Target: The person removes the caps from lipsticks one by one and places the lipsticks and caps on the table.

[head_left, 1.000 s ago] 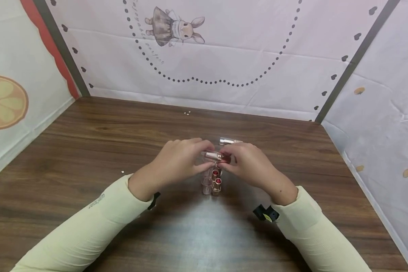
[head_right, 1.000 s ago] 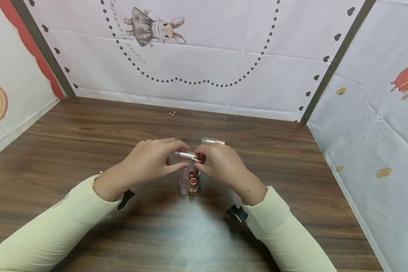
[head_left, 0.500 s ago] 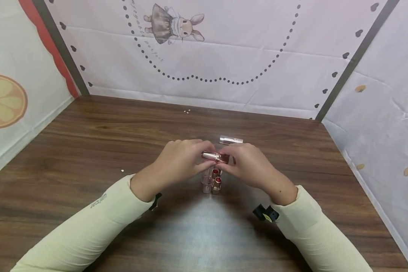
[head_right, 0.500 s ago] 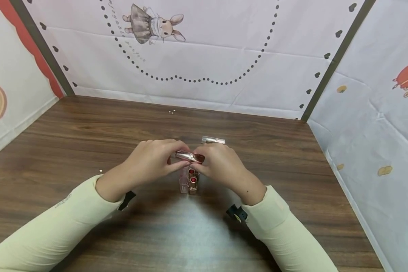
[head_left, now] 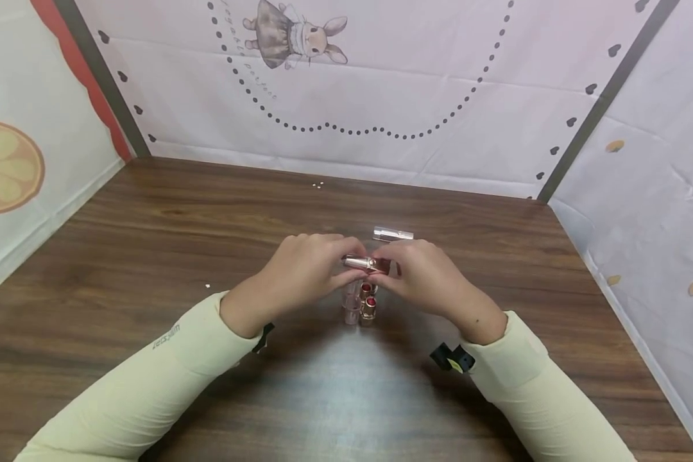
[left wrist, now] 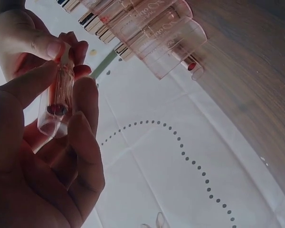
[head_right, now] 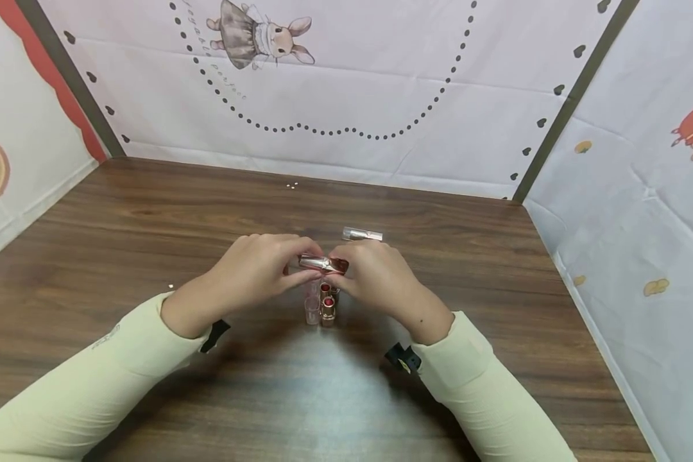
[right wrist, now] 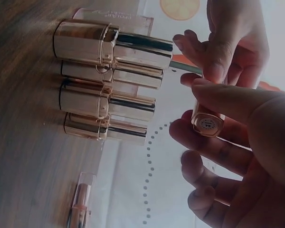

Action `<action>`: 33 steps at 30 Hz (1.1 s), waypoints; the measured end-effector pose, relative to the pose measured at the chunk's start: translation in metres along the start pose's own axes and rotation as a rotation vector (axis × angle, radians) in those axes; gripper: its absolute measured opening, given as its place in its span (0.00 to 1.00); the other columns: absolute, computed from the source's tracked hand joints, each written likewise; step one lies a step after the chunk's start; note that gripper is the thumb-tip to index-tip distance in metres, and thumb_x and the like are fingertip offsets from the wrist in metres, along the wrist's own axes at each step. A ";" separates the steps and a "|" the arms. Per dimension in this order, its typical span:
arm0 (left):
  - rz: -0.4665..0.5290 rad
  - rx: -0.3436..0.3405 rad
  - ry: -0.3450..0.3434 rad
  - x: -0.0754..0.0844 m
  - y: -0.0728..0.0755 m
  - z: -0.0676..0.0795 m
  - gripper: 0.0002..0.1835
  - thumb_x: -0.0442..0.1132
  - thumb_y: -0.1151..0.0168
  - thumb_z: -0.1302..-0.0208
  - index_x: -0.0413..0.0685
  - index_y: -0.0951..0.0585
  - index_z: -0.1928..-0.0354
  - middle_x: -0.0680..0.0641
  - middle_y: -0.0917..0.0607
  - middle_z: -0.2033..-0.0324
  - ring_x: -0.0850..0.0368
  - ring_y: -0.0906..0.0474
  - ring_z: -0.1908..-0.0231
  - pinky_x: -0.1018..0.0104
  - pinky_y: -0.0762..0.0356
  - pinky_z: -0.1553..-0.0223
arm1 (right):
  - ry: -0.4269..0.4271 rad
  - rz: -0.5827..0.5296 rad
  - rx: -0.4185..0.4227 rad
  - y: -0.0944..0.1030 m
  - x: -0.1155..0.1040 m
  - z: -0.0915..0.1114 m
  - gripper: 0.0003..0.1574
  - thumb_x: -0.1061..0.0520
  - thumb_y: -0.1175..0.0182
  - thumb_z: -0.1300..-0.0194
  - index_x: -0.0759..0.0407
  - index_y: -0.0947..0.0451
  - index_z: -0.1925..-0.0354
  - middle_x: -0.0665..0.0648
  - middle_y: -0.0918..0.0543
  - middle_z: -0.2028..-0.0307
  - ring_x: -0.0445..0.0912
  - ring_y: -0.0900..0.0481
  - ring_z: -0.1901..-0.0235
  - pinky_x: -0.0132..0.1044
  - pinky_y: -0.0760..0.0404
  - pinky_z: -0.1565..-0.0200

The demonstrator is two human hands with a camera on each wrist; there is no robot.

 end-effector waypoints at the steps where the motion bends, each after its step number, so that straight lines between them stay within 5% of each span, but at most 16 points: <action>1: 0.003 -0.004 -0.007 0.000 0.001 0.000 0.11 0.52 0.29 0.39 0.60 0.15 0.57 0.58 0.11 0.67 0.64 0.24 0.78 0.69 0.35 0.83 | 0.000 -0.003 -0.004 0.000 0.000 0.000 0.10 0.51 0.30 0.37 0.51 0.14 0.58 0.44 0.16 0.73 0.35 0.26 0.77 0.33 0.26 0.71; 14: 0.027 -0.013 -0.056 0.001 0.001 -0.001 0.13 0.50 0.27 0.41 0.58 0.14 0.56 0.57 0.13 0.68 0.65 0.24 0.78 0.71 0.33 0.82 | 0.026 0.000 -0.025 0.001 0.001 0.000 0.12 0.52 0.29 0.37 0.51 0.13 0.56 0.45 0.12 0.66 0.36 0.25 0.74 0.34 0.24 0.68; 33: 0.009 -0.050 -0.002 0.000 0.001 -0.001 0.13 0.51 0.29 0.38 0.57 0.15 0.55 0.57 0.12 0.68 0.65 0.23 0.78 0.70 0.34 0.82 | -0.019 -0.006 -0.047 0.001 0.002 -0.001 0.09 0.51 0.30 0.37 0.49 0.14 0.58 0.43 0.16 0.73 0.35 0.25 0.75 0.33 0.25 0.71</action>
Point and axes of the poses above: each hand's wrist, its own z-axis away from the middle knuckle, its own y-axis out of the back of the hand, x = y × z, the point moved 5 cm from there along -z, towards the middle knuckle
